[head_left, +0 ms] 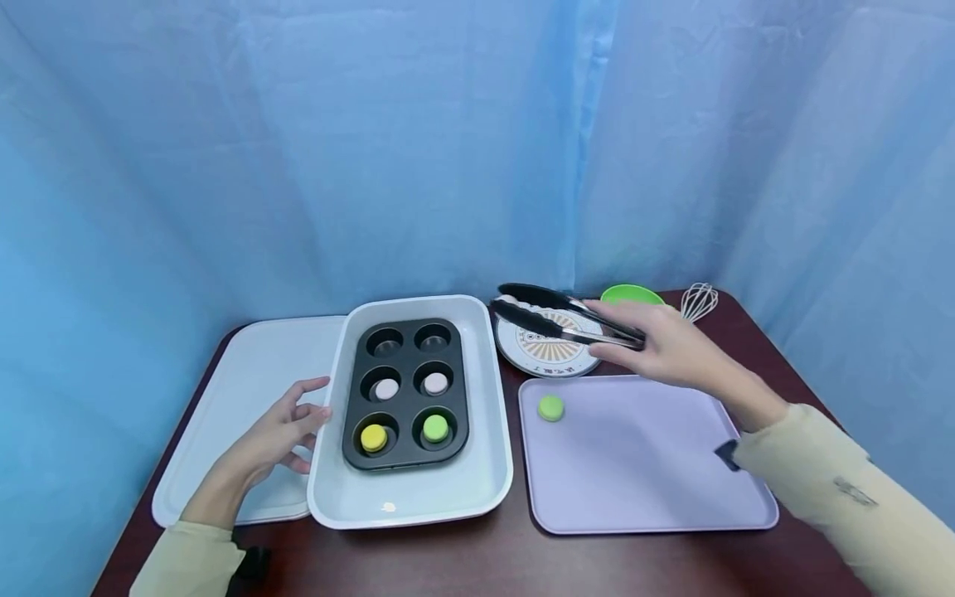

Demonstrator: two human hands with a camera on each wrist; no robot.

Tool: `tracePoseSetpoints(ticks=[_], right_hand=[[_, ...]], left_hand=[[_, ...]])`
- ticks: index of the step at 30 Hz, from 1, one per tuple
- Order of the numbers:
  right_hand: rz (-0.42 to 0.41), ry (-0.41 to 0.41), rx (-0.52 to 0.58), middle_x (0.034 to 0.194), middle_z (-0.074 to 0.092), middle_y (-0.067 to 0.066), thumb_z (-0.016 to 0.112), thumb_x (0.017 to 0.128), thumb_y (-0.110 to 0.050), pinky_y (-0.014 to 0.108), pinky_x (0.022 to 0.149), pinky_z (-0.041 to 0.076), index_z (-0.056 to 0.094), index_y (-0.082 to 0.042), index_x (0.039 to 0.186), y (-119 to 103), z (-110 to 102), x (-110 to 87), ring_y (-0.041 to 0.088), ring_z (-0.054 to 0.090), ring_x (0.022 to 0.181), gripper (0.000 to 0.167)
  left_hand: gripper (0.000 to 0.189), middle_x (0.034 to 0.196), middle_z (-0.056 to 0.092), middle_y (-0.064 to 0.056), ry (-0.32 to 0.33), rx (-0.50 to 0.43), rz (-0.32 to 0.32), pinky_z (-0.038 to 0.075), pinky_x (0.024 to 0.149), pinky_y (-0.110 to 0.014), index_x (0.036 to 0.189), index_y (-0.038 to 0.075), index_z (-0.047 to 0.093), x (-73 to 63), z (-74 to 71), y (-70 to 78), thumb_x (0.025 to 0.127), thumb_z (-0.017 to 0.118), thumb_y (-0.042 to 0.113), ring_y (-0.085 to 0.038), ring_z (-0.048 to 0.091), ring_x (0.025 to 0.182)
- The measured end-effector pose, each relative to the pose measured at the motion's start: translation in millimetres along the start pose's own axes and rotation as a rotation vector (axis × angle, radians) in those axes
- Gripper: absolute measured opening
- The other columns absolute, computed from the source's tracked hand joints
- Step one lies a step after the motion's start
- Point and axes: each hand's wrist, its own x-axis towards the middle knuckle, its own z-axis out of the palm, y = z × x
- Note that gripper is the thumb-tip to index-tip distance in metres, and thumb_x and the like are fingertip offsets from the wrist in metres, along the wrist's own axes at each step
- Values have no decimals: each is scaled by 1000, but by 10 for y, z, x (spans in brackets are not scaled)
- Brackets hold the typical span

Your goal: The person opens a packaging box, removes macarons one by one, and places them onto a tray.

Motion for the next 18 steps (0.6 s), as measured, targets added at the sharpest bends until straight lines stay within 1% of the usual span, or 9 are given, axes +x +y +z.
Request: tracePoseSetpoints(ticks=[1, 3, 5, 6, 7, 8, 11, 15, 18], right_hand=[[6, 16, -9, 111, 70, 1, 80, 89, -27, 38, 78, 53, 58, -10, 144, 29, -32, -87, 16, 63, 93, 61], [13, 52, -39, 122, 70, 4, 84, 85, -24, 35, 78, 53, 60, -11, 142, 94, -79, -267, 14, 63, 95, 64], [15, 85, -70, 118, 71, 2, 86, 82, -22, 27, 74, 51, 61, -12, 141, 164, -110, -447, 10, 63, 90, 65], [15, 100, -84, 116, 71, 0, 88, 80, -21, 23, 72, 49, 62, -14, 141, 207, -118, -537, 8, 61, 87, 66], [10, 110, -94, 111, 70, -2, 88, 79, -19, 20, 69, 44, 63, -14, 140, 252, -124, -625, 6, 58, 81, 67], [8, 117, -104, 111, 70, -4, 89, 77, -18, 18, 69, 43, 63, -15, 140, 298, -128, -712, 5, 57, 80, 68], [10, 103, -138, 109, 68, -8, 91, 73, -18, 15, 74, 42, 64, -17, 139, 441, -123, -949, 4, 59, 87, 71], [32, 45, -183, 94, 61, -16, 92, 73, -25, 21, 63, 41, 66, -20, 137, 603, -99, -1192, 1, 54, 78, 69], [54, 0, -207, 86, 51, -20, 90, 76, -31, 22, 55, 34, 66, -21, 136, 681, -72, -1321, -3, 42, 64, 65]], left_hand=[[69, 117, 63, -20, 2, 1, -2, 61, 56, -45, 159, 18, 23, -5, -2, -3, 103, 61, 28, -29, 70, 76], [69, 118, 63, -20, 8, 3, -5, 61, 56, -45, 159, 19, 23, -11, -3, -8, 103, 62, 28, -29, 69, 77], [69, 118, 63, -20, 10, 5, -7, 61, 57, -45, 159, 19, 23, -13, 0, -11, 103, 62, 29, -29, 69, 77], [69, 118, 63, -20, 11, 4, -7, 61, 57, -45, 159, 19, 23, -14, 3, -11, 102, 62, 30, -29, 69, 77], [69, 118, 63, -19, 12, 4, -7, 61, 57, -45, 159, 19, 24, -15, 5, -10, 102, 62, 30, -29, 69, 77], [69, 118, 63, -19, 14, 4, -7, 61, 57, -45, 159, 19, 24, -16, 7, -8, 102, 62, 30, -29, 69, 77], [69, 117, 63, -19, 15, 0, -6, 61, 57, -45, 158, 19, 25, -20, 12, -1, 102, 62, 30, -29, 69, 77], [67, 115, 63, -19, 17, 0, 0, 61, 57, -44, 158, 19, 25, -24, 13, 10, 103, 61, 28, -29, 69, 77], [67, 114, 63, -19, 17, -1, 3, 61, 57, -44, 158, 18, 25, -27, 13, 12, 103, 61, 28, -29, 69, 77]])
